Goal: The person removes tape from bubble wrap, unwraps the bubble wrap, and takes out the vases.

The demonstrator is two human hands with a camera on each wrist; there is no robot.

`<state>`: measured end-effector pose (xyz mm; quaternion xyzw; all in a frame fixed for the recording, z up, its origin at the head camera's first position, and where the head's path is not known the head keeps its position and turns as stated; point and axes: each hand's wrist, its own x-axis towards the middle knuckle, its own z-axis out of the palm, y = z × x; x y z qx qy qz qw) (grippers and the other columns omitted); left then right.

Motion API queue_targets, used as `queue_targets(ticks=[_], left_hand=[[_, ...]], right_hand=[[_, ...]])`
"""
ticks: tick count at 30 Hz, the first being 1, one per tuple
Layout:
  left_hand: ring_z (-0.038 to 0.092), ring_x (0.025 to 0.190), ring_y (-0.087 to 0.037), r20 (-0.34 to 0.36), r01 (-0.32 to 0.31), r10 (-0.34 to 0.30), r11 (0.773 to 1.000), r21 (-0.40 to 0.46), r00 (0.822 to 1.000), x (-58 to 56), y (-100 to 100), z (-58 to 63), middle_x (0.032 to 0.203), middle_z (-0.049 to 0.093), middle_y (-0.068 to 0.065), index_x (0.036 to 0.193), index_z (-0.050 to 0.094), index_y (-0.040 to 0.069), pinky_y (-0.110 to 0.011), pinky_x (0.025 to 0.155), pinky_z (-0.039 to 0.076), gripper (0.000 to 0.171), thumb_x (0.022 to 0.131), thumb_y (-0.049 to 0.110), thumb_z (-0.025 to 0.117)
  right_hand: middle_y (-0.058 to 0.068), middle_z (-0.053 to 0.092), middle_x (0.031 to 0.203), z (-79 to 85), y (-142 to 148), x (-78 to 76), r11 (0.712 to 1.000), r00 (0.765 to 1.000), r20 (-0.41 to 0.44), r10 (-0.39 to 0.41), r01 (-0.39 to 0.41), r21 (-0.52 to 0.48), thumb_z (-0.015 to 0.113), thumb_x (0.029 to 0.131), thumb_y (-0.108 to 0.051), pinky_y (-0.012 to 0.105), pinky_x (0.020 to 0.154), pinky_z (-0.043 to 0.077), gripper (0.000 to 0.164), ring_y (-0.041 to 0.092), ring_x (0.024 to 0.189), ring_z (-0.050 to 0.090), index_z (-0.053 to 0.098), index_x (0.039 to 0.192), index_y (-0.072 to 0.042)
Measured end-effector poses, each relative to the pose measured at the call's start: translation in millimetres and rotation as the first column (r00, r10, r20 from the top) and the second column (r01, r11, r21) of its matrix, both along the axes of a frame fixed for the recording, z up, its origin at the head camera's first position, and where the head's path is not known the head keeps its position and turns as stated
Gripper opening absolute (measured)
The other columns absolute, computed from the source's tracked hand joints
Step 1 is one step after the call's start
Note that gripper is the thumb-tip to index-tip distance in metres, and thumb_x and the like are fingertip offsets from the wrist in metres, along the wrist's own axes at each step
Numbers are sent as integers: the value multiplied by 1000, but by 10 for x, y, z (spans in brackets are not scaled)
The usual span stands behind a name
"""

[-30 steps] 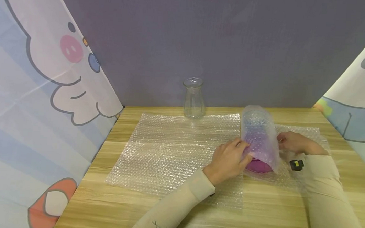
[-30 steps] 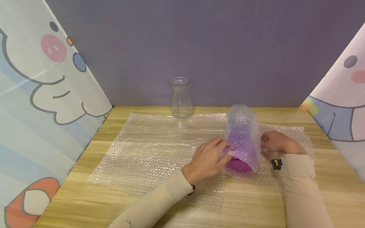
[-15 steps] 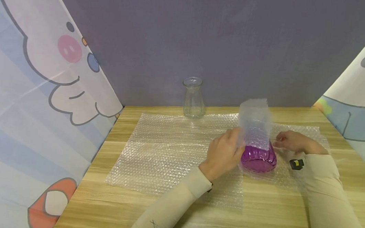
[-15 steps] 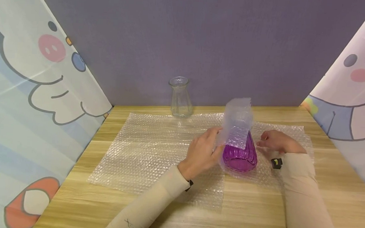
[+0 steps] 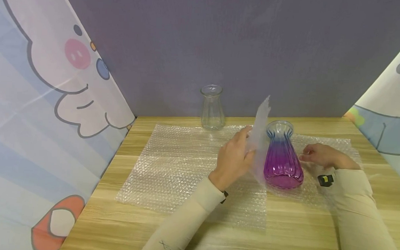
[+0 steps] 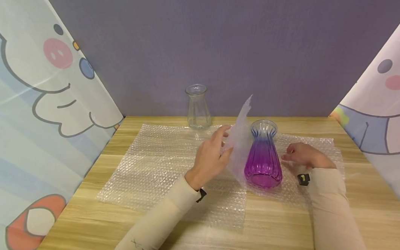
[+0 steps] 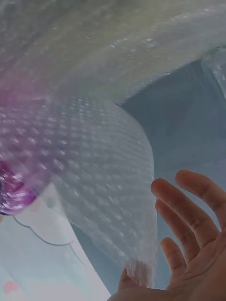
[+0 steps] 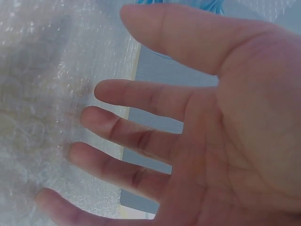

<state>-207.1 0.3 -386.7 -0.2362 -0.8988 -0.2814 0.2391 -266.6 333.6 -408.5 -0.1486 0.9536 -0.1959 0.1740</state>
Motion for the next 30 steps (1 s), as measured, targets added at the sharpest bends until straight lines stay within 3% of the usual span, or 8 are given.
queue_targets(ticks=[8, 10, 15, 22, 26, 30], left_hand=[[69, 71, -16, 14, -35, 34, 996, 77, 999, -64, -151, 112, 110, 75, -5, 146, 50, 12, -31, 59, 56, 44, 104, 26, 50], [70, 74, -16, 12, -44, 43, 995, 85, 999, -81, -187, 132, 106, 75, -4, 145, 52, 12, -33, 61, 57, 44, 103, 24, 50], [61, 57, -14, 0, -64, 65, 993, 99, 998, -109, -272, 173, 100, 76, -7, 145, 54, 12, -32, 53, 52, 45, 100, 17, 53], [64, 63, -15, 16, -80, 79, 989, 124, 997, -133, -389, 230, 106, 77, -7, 143, 57, 16, -32, 53, 52, 48, 96, 8, 54], [52, 54, -10, 40, -90, 86, 991, 95, 995, -168, -466, 254, 91, 75, -5, 137, 63, 16, -26, 46, 41, 46, 94, 3, 54], [35, 45, -7, 140, -101, 93, 994, 47, 986, -199, -535, 278, 64, 55, 1, 128, 70, 14, -23, 41, 28, 36, 97, 5, 53]], right_hand=[[43, 58, 117, 8, 9, 5, 1000, 1000, 19, -24, 24, 2, 57, 102, -27, 43, 60, 62, 52, 43, 94, 66, 51, 124, 19], [43, 58, 117, 7, 13, 2, 1000, 1000, 18, -23, 23, 9, 57, 102, -27, 43, 61, 62, 52, 42, 94, 66, 51, 124, 19], [44, 56, 119, 1, 19, -7, 1000, 1000, 20, -21, 21, 17, 57, 103, -28, 43, 62, 62, 53, 44, 94, 66, 51, 124, 20], [45, 55, 122, -21, 45, -29, 1000, 999, 29, -30, 30, -9, 57, 102, -30, 43, 62, 62, 56, 44, 95, 66, 49, 127, 19], [45, 55, 121, -31, 54, -36, 999, 999, 33, -32, 33, -18, 58, 102, -31, 42, 61, 61, 57, 42, 94, 67, 49, 127, 20], [45, 56, 121, -34, 56, -33, 999, 999, 34, -36, 37, -19, 58, 102, -31, 42, 61, 61, 56, 41, 94, 67, 49, 128, 19]])
